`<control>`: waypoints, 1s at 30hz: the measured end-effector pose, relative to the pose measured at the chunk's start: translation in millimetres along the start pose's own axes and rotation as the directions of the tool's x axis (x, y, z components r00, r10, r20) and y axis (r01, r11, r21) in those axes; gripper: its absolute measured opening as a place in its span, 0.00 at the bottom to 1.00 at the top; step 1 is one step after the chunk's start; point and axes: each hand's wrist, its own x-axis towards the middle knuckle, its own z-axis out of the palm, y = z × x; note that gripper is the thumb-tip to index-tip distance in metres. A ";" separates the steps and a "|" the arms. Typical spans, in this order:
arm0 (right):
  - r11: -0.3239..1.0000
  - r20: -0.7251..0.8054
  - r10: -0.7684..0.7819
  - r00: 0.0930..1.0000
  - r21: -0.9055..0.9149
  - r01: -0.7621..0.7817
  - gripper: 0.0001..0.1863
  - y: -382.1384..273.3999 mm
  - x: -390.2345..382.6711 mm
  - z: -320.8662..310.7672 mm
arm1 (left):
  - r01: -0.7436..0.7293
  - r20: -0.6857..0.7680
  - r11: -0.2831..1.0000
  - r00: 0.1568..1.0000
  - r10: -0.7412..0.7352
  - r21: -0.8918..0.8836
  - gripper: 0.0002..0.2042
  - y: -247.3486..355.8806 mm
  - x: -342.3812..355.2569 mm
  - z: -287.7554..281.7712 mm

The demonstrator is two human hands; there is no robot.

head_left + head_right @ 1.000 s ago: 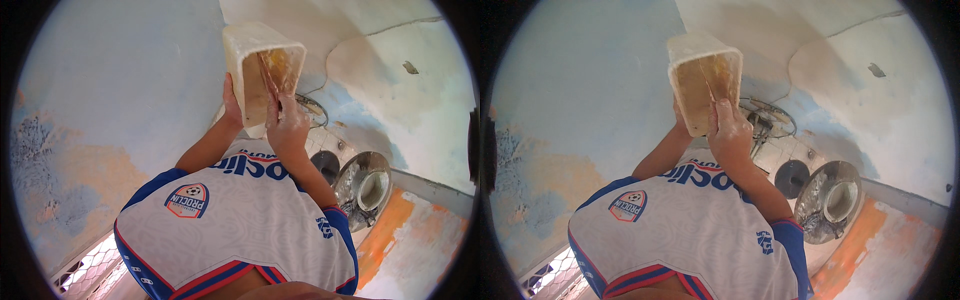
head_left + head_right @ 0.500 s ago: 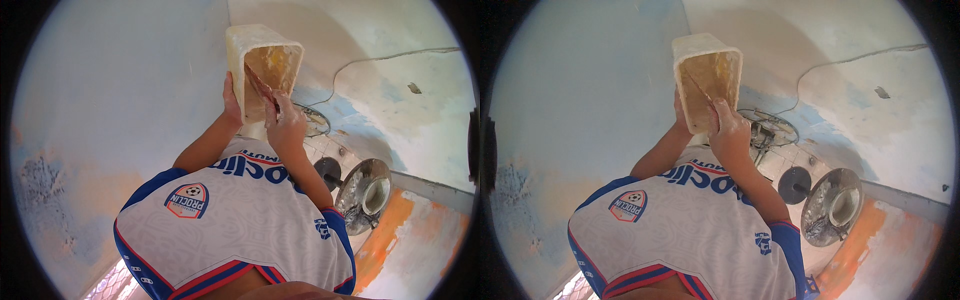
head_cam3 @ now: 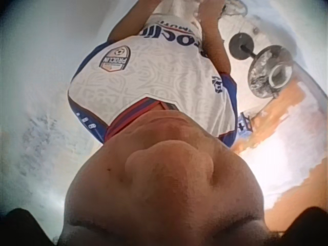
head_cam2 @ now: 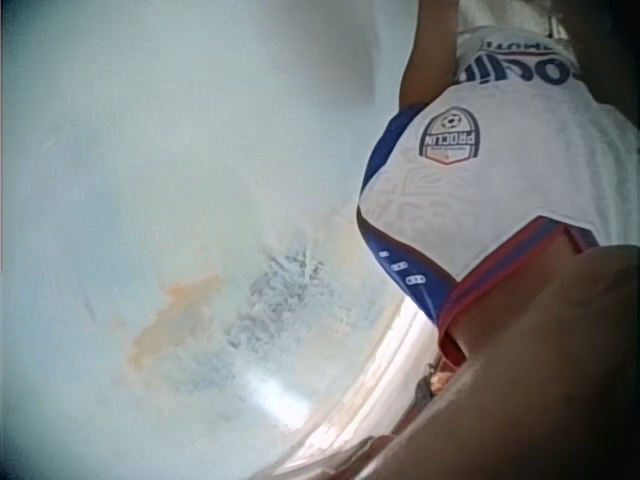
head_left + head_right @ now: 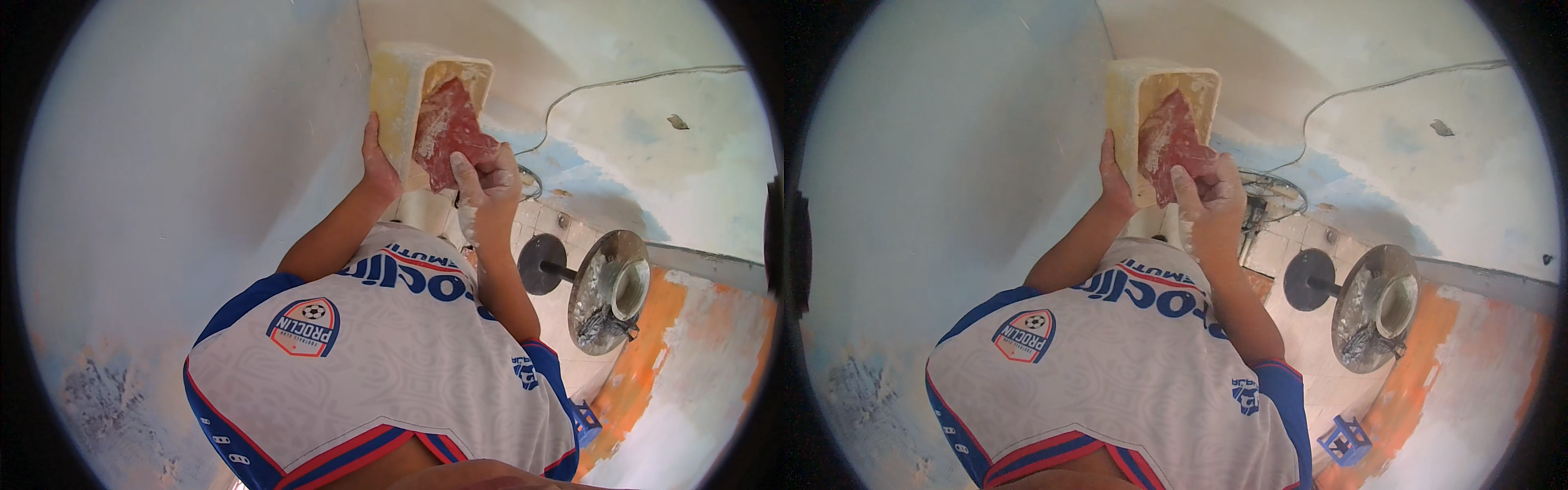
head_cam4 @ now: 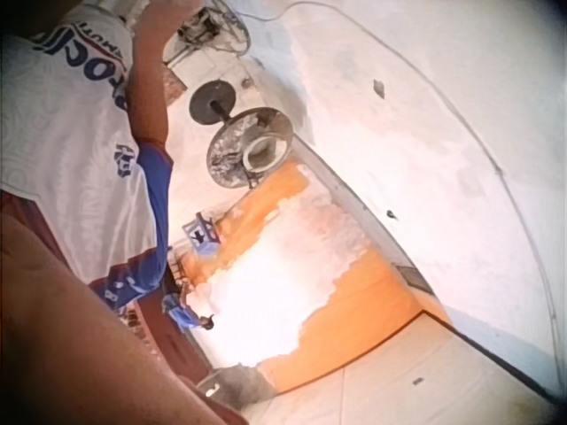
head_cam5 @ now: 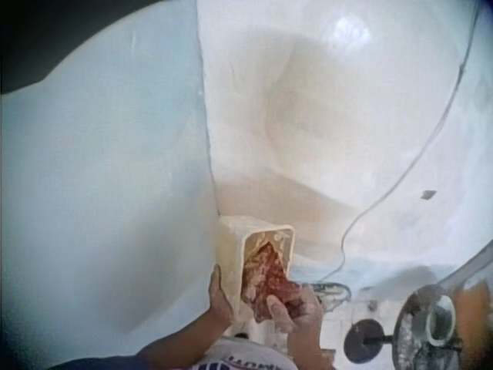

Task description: The person applies white plaster to a crack in a wall using a red scraper, dipping the scraper into a plastic container for more material.

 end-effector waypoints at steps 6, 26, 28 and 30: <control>0.936 -0.107 0.169 0.980 0.328 -0.126 0.10 -10.9 -1.4 3.2 | -0.008 -0.029 1.000 1.000 0.008 0.000 0.38 14.8 -2.9 -11.2; 0.565 -0.043 0.464 0.885 0.784 -0.258 0.17 68.7 7.0 -43.0 | 0.016 -0.232 0.993 0.973 0.011 0.118 0.34 24.7 0.6 -67.2; 0.578 -0.149 0.502 0.852 0.791 -0.202 0.16 89.5 8.9 -73.7 | 0.044 -0.250 0.992 0.968 -0.013 0.121 0.35 26.0 3.6 -66.1; 0.623 -0.258 0.542 0.800 0.762 -0.176 0.13 139.3 6.4 -111.9 | 0.081 -0.268 0.988 0.962 -0.042 0.135 0.35 28.6 4.6 -63.8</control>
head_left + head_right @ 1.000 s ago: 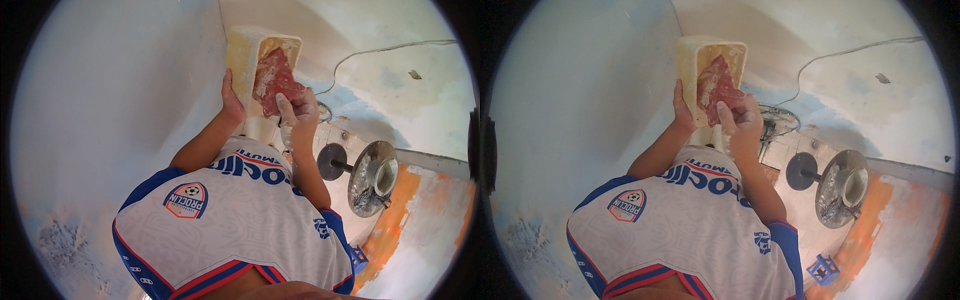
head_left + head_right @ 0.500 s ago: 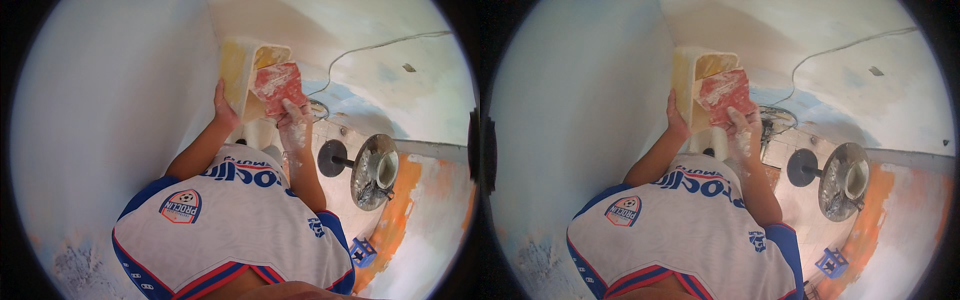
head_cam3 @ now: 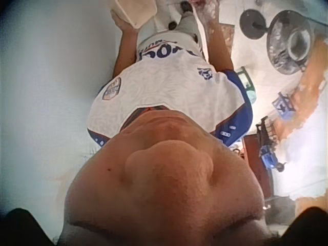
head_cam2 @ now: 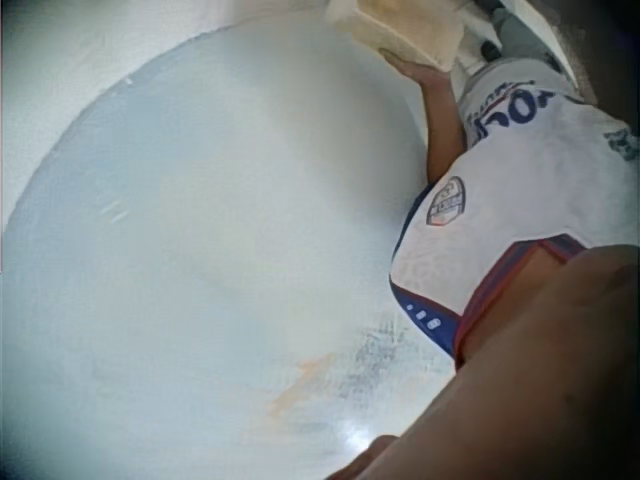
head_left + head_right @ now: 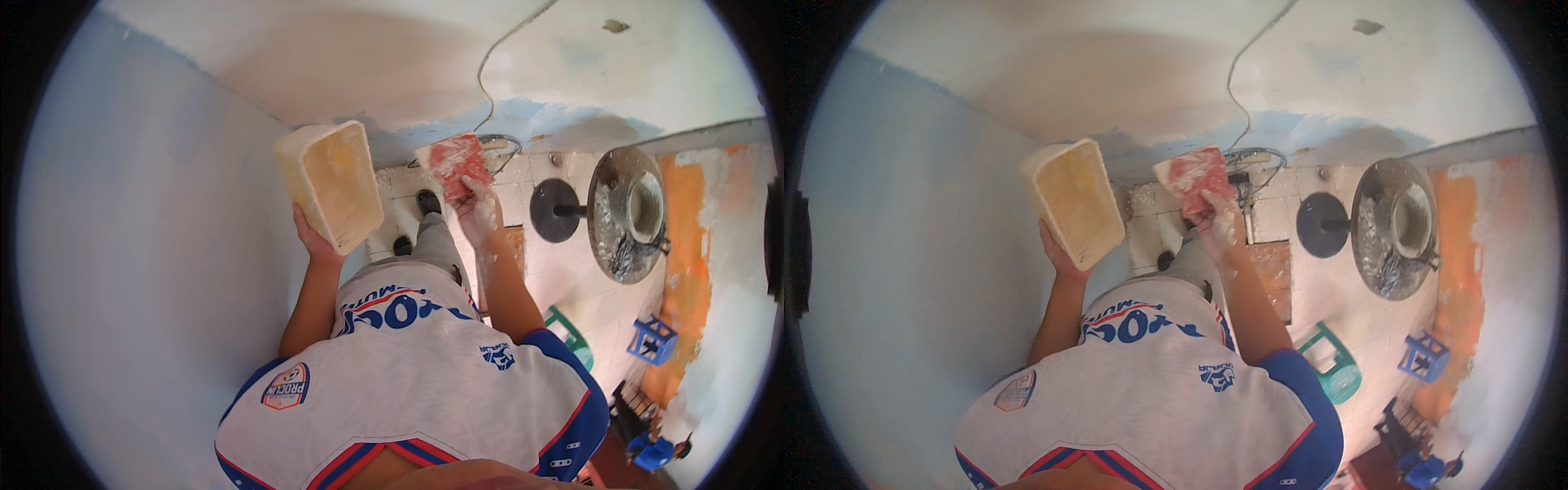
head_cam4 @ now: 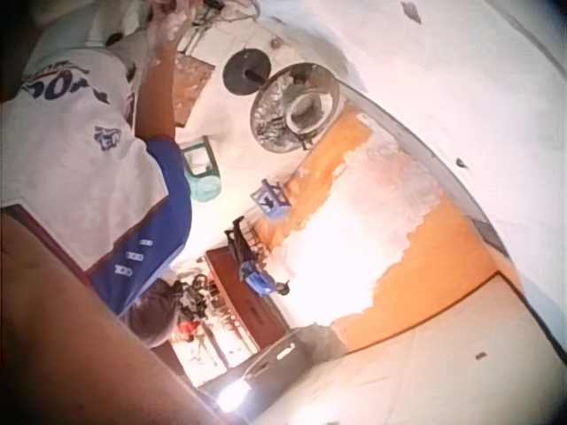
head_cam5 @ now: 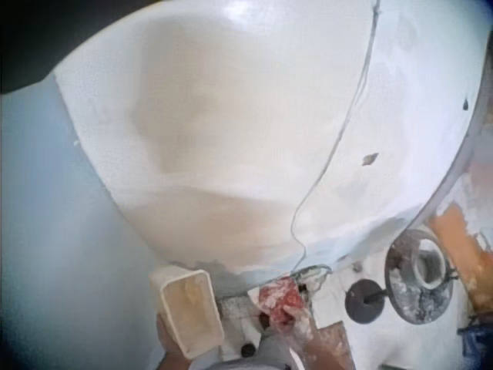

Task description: The person applies white plaster to a crack in a wall using a red scraper, dipping the scraper into a plastic container for more material.

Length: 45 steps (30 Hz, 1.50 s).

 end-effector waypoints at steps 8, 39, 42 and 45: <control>0.997 -0.285 -0.082 0.955 -0.021 0.079 0.10 29.1 163.9 -135.2 | -0.067 0.034 0.992 0.997 0.064 0.102 0.34 12.6 3.4 -1.4; 0.922 -0.282 -0.356 0.891 -0.259 0.287 0.14 -58.3 323.7 -103.7 | 0.082 -0.076 0.988 0.995 -0.072 0.134 0.33 -10.6 9.4 2.5; 0.936 -0.069 -0.321 0.945 -0.175 0.305 0.18 -52.6 298.7 -131.5 | 0.069 0.008 0.986 0.997 -0.071 0.153 0.33 -13.2 5.8 -2.0; 0.924 -0.207 -0.106 0.973 -0.381 0.019 0.21 -50.6 284.4 -137.8 | -0.013 -0.080 0.934 0.996 0.045 0.357 0.34 -15.0 4.2 0.0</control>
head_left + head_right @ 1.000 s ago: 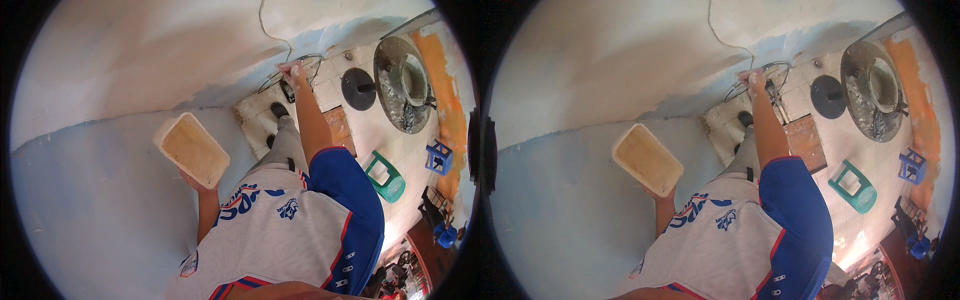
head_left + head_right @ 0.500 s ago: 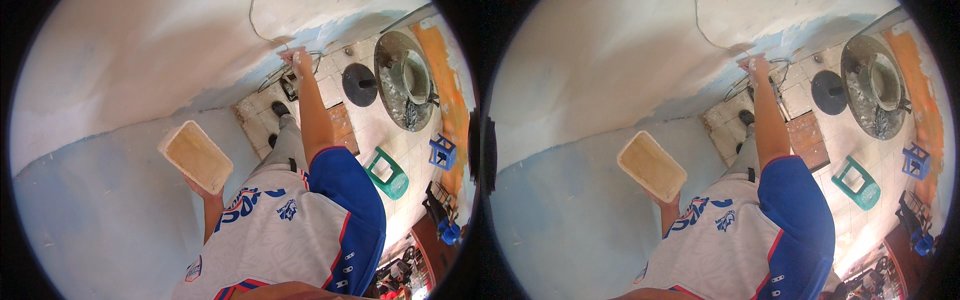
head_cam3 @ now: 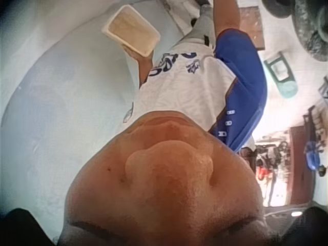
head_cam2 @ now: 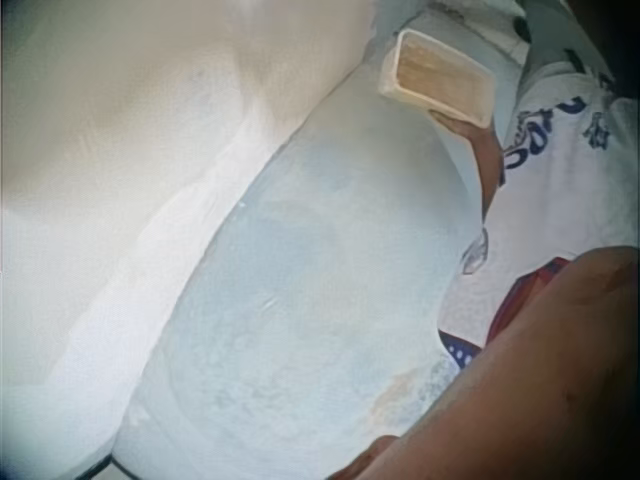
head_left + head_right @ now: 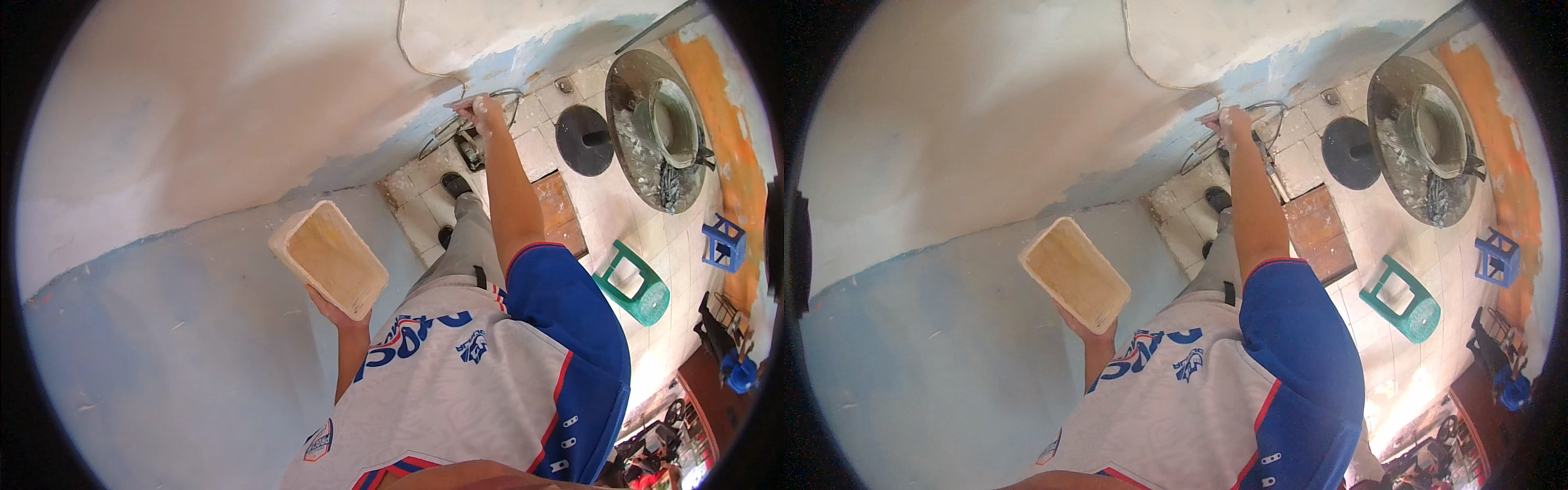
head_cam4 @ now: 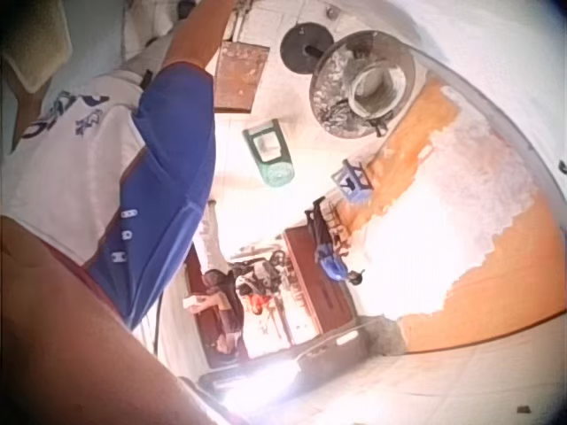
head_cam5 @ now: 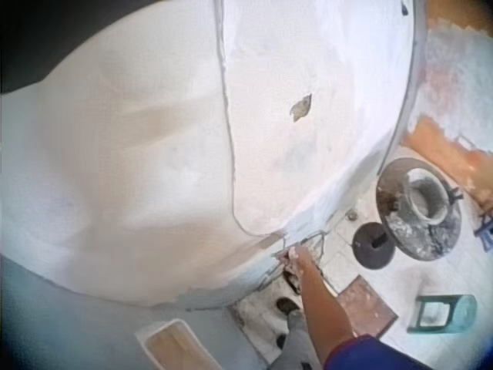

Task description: The person applies white plaster to a crack in a wall using a red scraper, dipping the scraper into a plastic container for more material.

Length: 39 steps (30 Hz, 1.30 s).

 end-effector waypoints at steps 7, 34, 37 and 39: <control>0.904 -0.079 -0.250 0.965 0.337 0.262 0.13 -4.2 33.2 23.7 | 0.018 -0.122 0.988 0.993 0.001 0.151 0.34 -1.7 0.8 6.7; 0.941 -0.111 -0.292 0.950 -0.213 0.264 0.11 91.7 39.5 60.6 | 0.101 -0.049 0.988 0.993 -0.108 -0.121 0.35 -3.1 -2.5 -16.7; 0.753 -0.129 -0.540 0.832 -0.515 0.409 0.11 54.3 62.0 80.2 | 0.130 -0.016 0.985 0.991 -0.133 -0.117 0.34 -1.7 2.3 -9.6; 0.686 -0.054 -0.533 0.844 -0.612 0.394 0.11 30.3 11.4 111.5 | 0.109 -0.071 0.985 0.990 -0.120 -0.133 0.34 -5.8 -11.4 -13.6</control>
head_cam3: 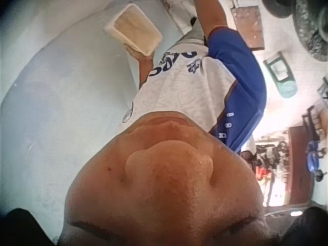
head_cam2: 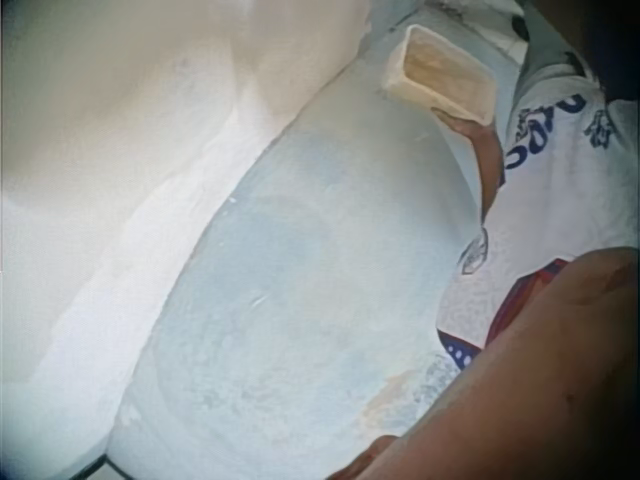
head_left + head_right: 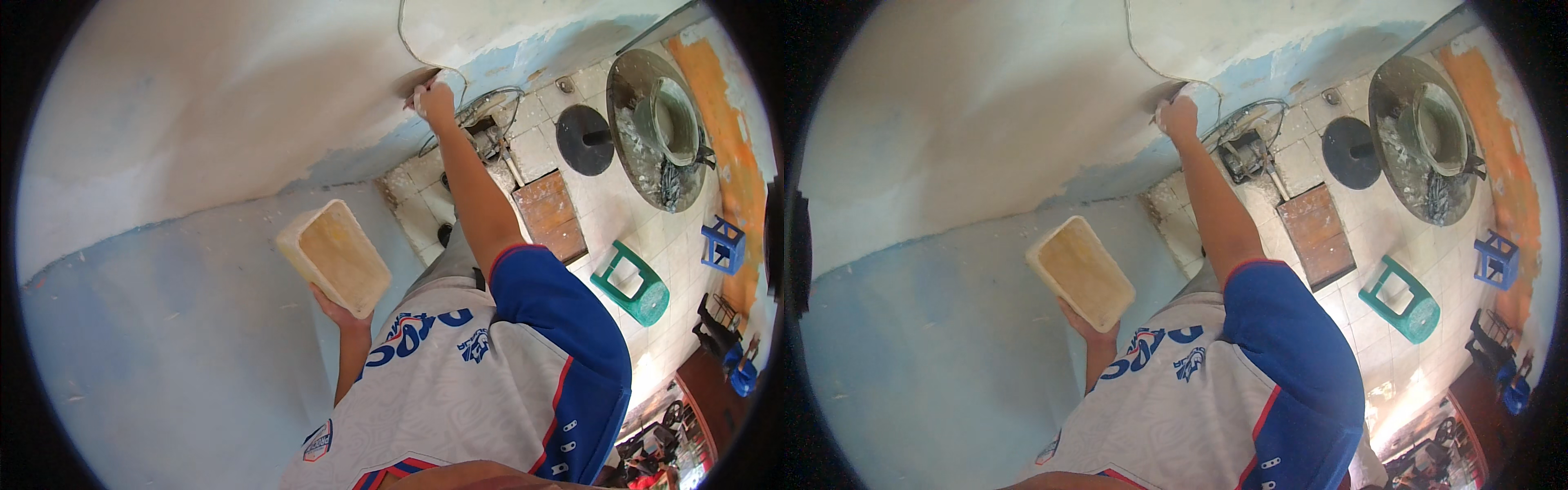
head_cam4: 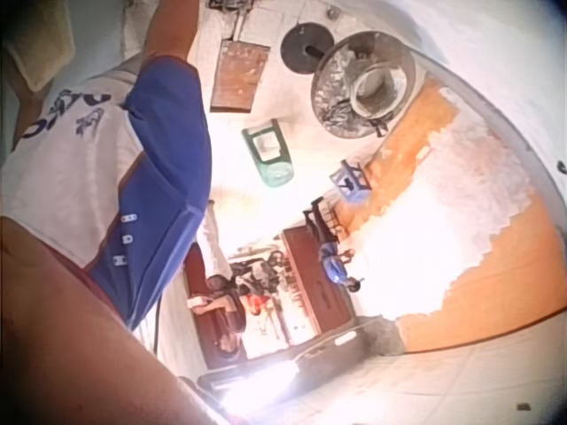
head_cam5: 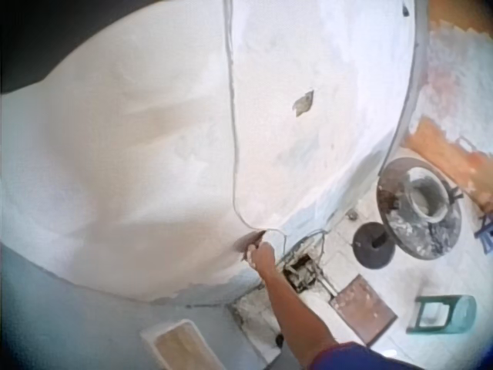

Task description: The person applies white plaster to a crack in a wall using a red scraper, dipping the scraper into a plastic container for more material.

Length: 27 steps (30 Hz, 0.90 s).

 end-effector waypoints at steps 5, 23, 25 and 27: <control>0.921 0.154 0.333 0.930 0.160 -0.356 0.23 4.4 -80.1 -26.0 | -0.039 -0.020 0.999 0.999 0.039 -0.035 0.34 -3.6 -6.1 -3.2; 0.965 -0.143 0.135 0.980 -0.204 -0.163 0.17 32.1 -41.1 -11.9 | -0.066 0.107 0.998 0.992 0.066 0.000 0.29 -0.6 9.6 -13.3; 0.971 -0.143 0.071 0.987 -0.217 -0.101 0.17 20.5 -13.5 -7.8 | -0.035 0.085 0.999 0.996 0.037 -0.032 0.29 -1.3 11.1 -5.6; 0.971 -0.130 0.018 0.991 -0.233 -0.048 0.16 -8.9 -14.8 -4.1 | -0.018 0.048 0.997 0.999 0.022 -0.075 0.29 -3.0 7.4 -4.7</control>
